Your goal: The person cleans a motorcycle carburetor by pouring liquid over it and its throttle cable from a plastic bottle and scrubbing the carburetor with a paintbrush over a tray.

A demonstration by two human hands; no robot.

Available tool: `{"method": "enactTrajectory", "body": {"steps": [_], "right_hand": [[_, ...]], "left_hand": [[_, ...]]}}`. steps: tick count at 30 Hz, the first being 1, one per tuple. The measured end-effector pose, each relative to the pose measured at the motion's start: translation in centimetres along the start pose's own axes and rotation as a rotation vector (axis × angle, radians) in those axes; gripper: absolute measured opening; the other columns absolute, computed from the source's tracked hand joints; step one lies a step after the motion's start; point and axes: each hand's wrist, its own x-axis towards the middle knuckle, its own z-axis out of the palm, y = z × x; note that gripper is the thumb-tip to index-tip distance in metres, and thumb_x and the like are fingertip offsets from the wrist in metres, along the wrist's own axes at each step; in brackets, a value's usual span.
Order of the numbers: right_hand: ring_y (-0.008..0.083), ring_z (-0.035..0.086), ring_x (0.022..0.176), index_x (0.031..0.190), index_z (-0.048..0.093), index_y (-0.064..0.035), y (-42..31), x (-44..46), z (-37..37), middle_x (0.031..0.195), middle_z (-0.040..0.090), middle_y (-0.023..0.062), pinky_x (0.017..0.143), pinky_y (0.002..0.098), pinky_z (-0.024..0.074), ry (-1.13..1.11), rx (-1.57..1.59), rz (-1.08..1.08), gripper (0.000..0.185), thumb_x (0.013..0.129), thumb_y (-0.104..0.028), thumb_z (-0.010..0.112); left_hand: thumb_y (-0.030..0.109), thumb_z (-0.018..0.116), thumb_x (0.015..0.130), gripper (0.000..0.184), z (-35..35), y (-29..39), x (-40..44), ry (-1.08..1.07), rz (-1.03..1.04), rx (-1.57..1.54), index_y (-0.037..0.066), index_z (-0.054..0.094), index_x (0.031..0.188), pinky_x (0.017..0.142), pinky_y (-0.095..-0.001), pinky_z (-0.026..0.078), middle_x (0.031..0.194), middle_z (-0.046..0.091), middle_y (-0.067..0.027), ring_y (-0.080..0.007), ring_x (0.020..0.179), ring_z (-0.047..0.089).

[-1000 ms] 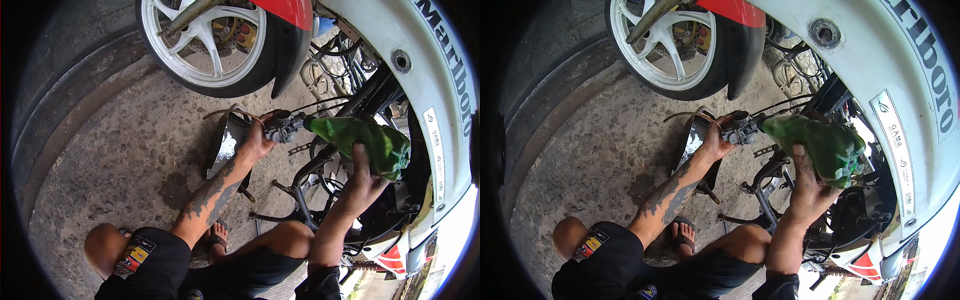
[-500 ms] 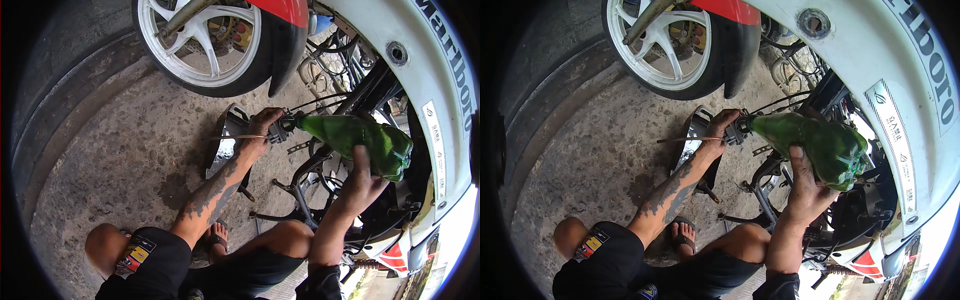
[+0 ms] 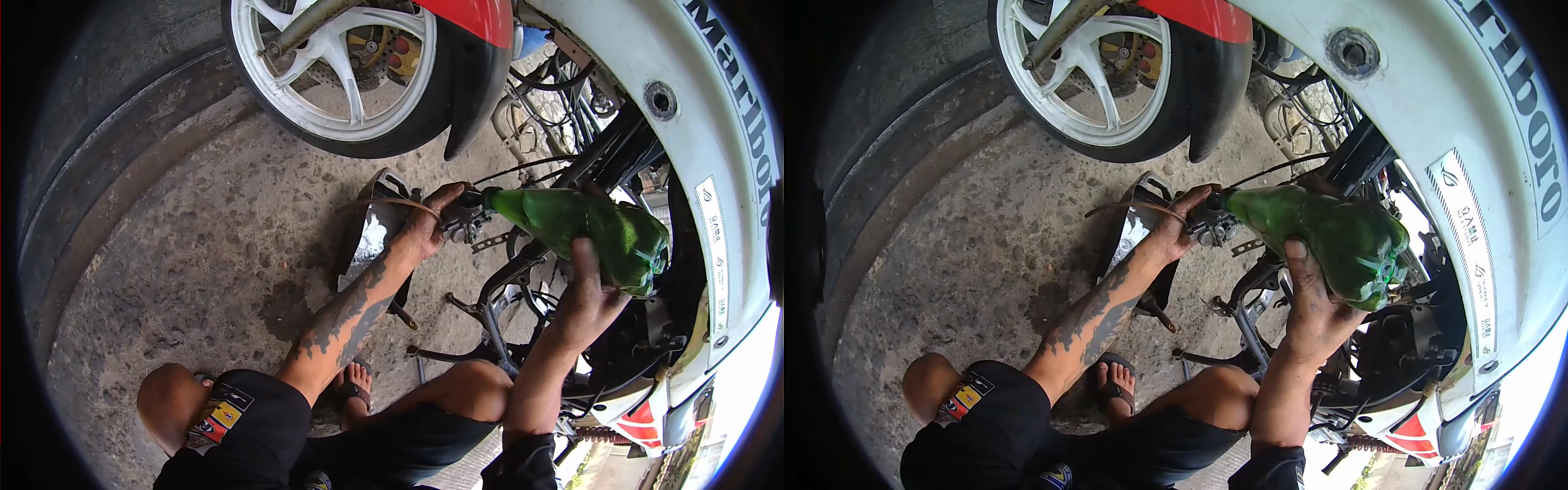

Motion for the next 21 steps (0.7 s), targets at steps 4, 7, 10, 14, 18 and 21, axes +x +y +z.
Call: {"method": "enactTrajectory", "body": {"steps": [4,7,10,14,18,21], "right_hand": [[0.0234,0.061,0.098,0.12,0.051,0.0019,-0.2,-0.2,-0.4,0.106,0.063,0.0127,0.092,0.0386,0.0462,0.041,-0.028,0.098,0.056,0.07,-0.004,0.077],[0.0241,0.061,0.098,0.121,0.05,0.0018,0.0,-0.2,-1.3,0.106,0.063,0.0132,0.092,0.0384,0.0464,0.049,-0.069,0.073,0.059,0.069,-0.005,0.078],[0.0268,0.06,0.1,0.125,0.046,0.0013,-0.7,-0.1,-1.8,0.109,0.061,0.0167,0.092,0.0382,0.0466,0.004,-0.008,0.075,0.069,0.066,-0.009,0.08],[0.0315,0.06,0.1,0.125,0.042,0.0007,-0.5,0.5,-1.1,0.113,0.057,0.0219,0.09,0.0379,0.0482,-0.125,0.134,0.016,0.077,0.062,-0.016,0.084],[0.0362,0.058,0.1,0.123,0.039,-0.0043,2.0,0.5,-0.8,0.112,0.056,0.0227,0.088,0.0439,0.0481,-0.423,0.232,-0.212,0.072,0.067,-0.021,0.081],[0.0389,0.058,0.099,0.113,0.05,-0.0057,2.1,-1.2,-1.1,0.109,0.057,0.0211,0.084,0.0463,0.0492,-0.656,0.534,0.042,0.052,0.071,-0.027,0.074]], "left_hand": [[0.022,0.065,0.084,0.026,-0.1,0.4,-0.2,-0.016,-0.127,-0.009,0.007,0.061,0.106,0.073,-0.0294,0.055,0.095,0.067,-0.0048,-0.0161,0.084,0.065],[0.02,0.065,0.084,0.027,0.0,0.6,0.1,-0.001,-0.123,0.047,0.008,0.06,0.108,0.075,-0.0287,0.054,0.095,0.066,-0.0043,-0.0158,0.084,0.065],[0.02,0.065,0.084,0.031,0.6,0.6,0.4,0.056,0.027,0.144,0.008,0.058,0.112,0.078,-0.0269,0.053,0.096,0.065,-0.0027,-0.0148,0.086,0.064],[0.024,0.068,0.082,0.034,0.3,0.5,0.7,0.159,0.095,0.191,0.009,0.056,0.11,0.077,-0.0248,0.051,0.097,0.063,0.0003,-0.012,0.087,0.062],[0.029,0.071,0.08,0.025,0.6,1.3,0.6,0.129,-0.053,0.095,0.01,0.061,0.094,0.066,-0.0249,0.052,0.085,0.065,-0.0007,-0.0104,0.073,0.062],[0.032,0.069,0.081,0.027,0.4,1.5,1.1,0.129,-0.116,0.129,0.01,0.062,0.095,0.056,-0.0241,0.051,0.08,0.066,-0.0008,-0.0104,0.063,0.061]]}}
